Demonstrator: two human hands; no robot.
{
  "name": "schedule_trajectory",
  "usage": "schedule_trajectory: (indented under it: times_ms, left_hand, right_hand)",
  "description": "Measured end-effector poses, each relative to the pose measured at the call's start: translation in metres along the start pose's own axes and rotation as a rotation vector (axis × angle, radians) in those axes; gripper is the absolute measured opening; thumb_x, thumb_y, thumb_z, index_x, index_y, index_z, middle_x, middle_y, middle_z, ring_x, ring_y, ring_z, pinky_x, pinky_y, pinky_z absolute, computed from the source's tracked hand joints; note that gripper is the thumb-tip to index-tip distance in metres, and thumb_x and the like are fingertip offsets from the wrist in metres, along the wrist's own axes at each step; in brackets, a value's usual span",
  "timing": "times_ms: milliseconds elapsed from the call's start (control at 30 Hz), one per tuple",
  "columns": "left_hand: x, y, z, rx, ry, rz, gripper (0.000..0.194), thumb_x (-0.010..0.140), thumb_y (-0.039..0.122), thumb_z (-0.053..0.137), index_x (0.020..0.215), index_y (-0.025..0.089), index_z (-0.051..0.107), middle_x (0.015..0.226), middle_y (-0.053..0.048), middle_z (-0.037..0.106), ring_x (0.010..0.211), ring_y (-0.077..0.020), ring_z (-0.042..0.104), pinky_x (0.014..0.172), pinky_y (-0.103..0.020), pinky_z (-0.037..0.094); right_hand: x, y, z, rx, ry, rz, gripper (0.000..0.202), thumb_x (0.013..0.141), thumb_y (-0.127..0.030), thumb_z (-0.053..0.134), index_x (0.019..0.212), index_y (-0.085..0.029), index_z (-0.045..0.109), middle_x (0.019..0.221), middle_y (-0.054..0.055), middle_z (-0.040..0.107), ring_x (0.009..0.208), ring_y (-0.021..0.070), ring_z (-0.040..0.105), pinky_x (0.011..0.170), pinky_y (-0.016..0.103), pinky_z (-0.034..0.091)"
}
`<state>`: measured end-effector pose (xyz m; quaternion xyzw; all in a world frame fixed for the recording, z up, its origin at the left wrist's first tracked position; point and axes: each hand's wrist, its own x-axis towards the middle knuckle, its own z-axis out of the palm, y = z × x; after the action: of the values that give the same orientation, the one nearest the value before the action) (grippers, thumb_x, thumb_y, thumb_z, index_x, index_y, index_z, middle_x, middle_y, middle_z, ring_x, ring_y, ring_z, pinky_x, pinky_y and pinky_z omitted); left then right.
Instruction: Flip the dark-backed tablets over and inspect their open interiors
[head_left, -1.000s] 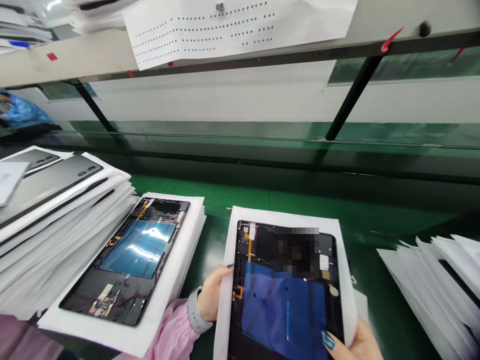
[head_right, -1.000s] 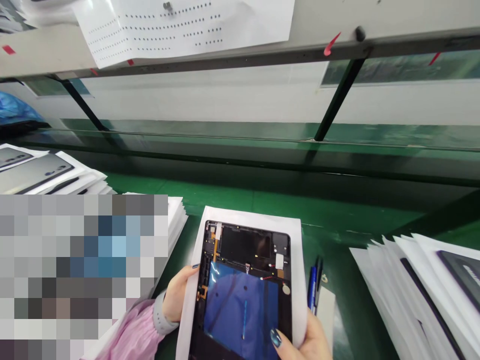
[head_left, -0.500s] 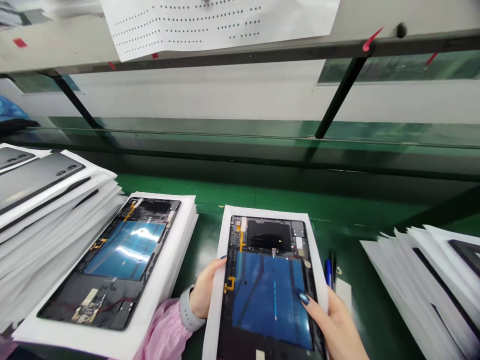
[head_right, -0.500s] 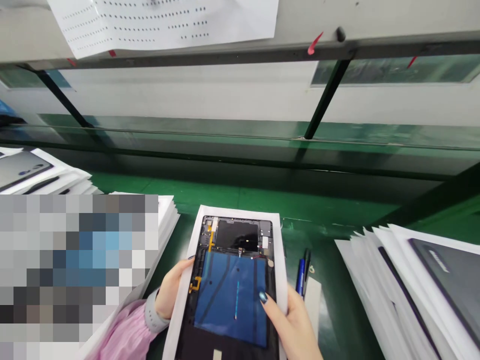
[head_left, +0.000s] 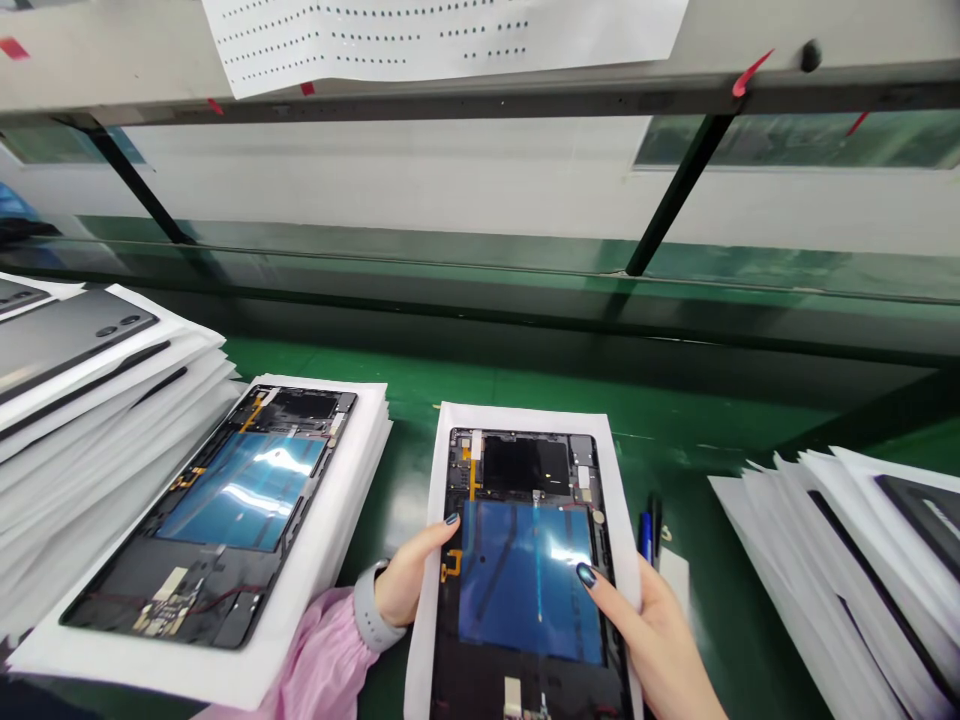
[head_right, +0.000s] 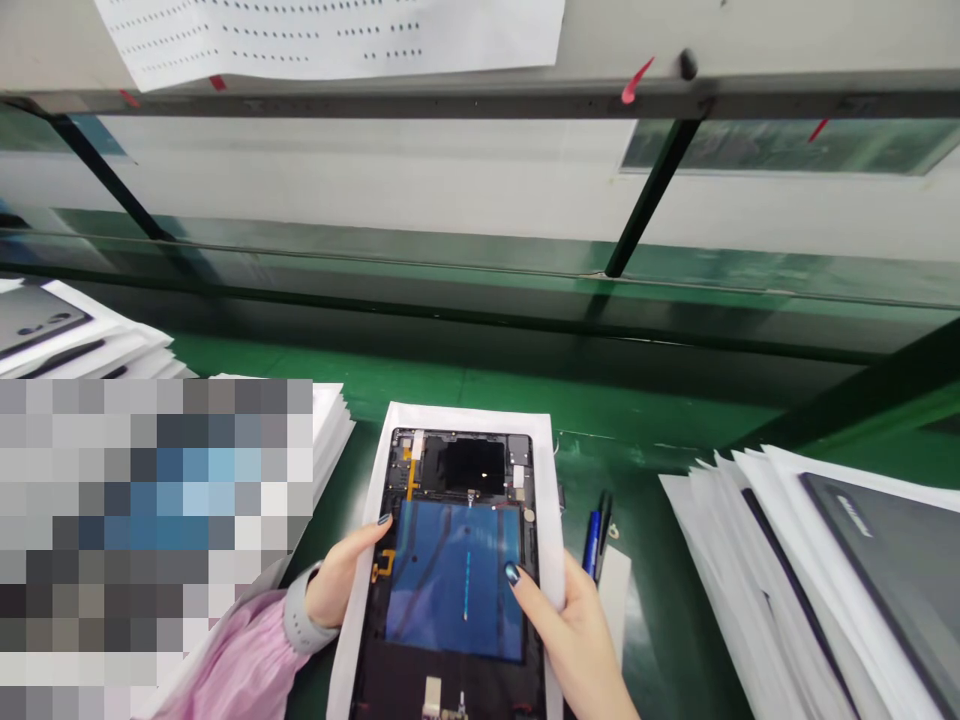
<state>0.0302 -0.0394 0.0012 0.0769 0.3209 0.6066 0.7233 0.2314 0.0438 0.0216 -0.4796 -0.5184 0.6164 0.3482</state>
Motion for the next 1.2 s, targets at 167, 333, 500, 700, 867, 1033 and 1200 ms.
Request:
schedule_trajectory:
  times_ms: [167,333,500,700,867,1033,1200]
  left_hand:
    - [0.001,0.000,0.002,-0.023,0.019,-0.006,0.043,0.071,0.043,0.074,0.096,0.009,0.074,0.084,-0.011,0.074,0.106,-0.0316,0.064,0.103,-0.041,0.043]
    - [0.002,0.002,0.003,-0.029,0.136,0.024,0.030,0.067,0.037,0.078,0.082,0.011,0.076,0.082,-0.009,0.074,0.098,-0.0292,0.068,0.097,-0.037,0.048]
    - [0.006,0.009,0.011,-0.065,0.321,-0.030,0.025,0.083,0.028,0.057,0.080,0.009,0.073,0.076,-0.010,0.073,0.086,-0.0252,0.070,0.085,-0.035,0.053]
    - [0.012,0.008,0.010,-0.012,0.382,-0.045,0.024,0.085,0.026,0.055,0.084,0.009,0.071,0.070,-0.008,0.071,0.070,-0.0202,0.069,0.073,-0.028,0.053]
    - [0.012,0.009,0.008,0.064,0.371,-0.104,0.027,0.086,0.029,0.054,0.088,0.009,0.071,0.071,-0.007,0.071,0.065,-0.0196,0.067,0.069,-0.028,0.051]
    - [0.014,0.012,0.007,0.374,0.408,0.119,0.026,0.081,0.019,0.054,0.101,0.011,0.069,0.098,-0.008,0.072,0.101,-0.0246,0.064,0.089,-0.030,0.046]
    - [0.015,0.012,0.001,0.734,0.492,0.549,0.060,0.082,0.014,0.053,0.141,0.013,0.040,0.148,-0.008,0.040,0.137,-0.0201,0.035,0.110,-0.025,0.028]
  right_hand:
    - [0.000,0.001,0.001,-0.004,0.013,0.024,0.049,0.069,-0.055,0.075,0.096,-0.014,0.071,0.086,0.008,0.071,0.084,0.0292,0.067,0.076,0.035,0.054]
    - [0.012,0.004,-0.013,-0.288,-0.020,-0.155,0.040,0.079,-0.052,0.065,0.093,-0.015,0.066,0.087,0.010,0.070,0.079,0.0250,0.065,0.069,0.030,0.053]
    - [0.038,0.012,-0.034,-0.741,0.322,-0.637,0.030,0.092,-0.037,0.048,0.108,-0.015,0.061,0.108,0.014,0.062,0.092,0.0262,0.059,0.078,0.038,0.050]
    - [0.059,0.027,-0.038,-1.059,0.080,-0.813,0.040,0.095,-0.024,0.040,0.133,-0.018,0.050,0.130,0.011,0.054,0.117,0.0268,0.050,0.095,0.042,0.044]
    - [0.055,0.028,-0.036,-1.060,0.104,-0.769,0.044,0.096,-0.024,0.041,0.139,-0.019,0.045,0.121,0.011,0.056,0.106,0.0249,0.056,0.087,0.037,0.047]
    - [0.051,0.025,-0.036,-1.204,0.072,-0.793,0.039,0.100,-0.031,0.037,0.134,-0.022,0.054,0.104,0.009,0.058,0.081,0.0225,0.057,0.070,0.036,0.045]
    - [0.045,0.022,-0.037,-1.304,0.134,-0.773,0.043,0.101,-0.027,0.035,0.141,-0.018,0.046,0.091,0.009,0.056,0.062,0.0204,0.048,0.059,0.035,0.039]
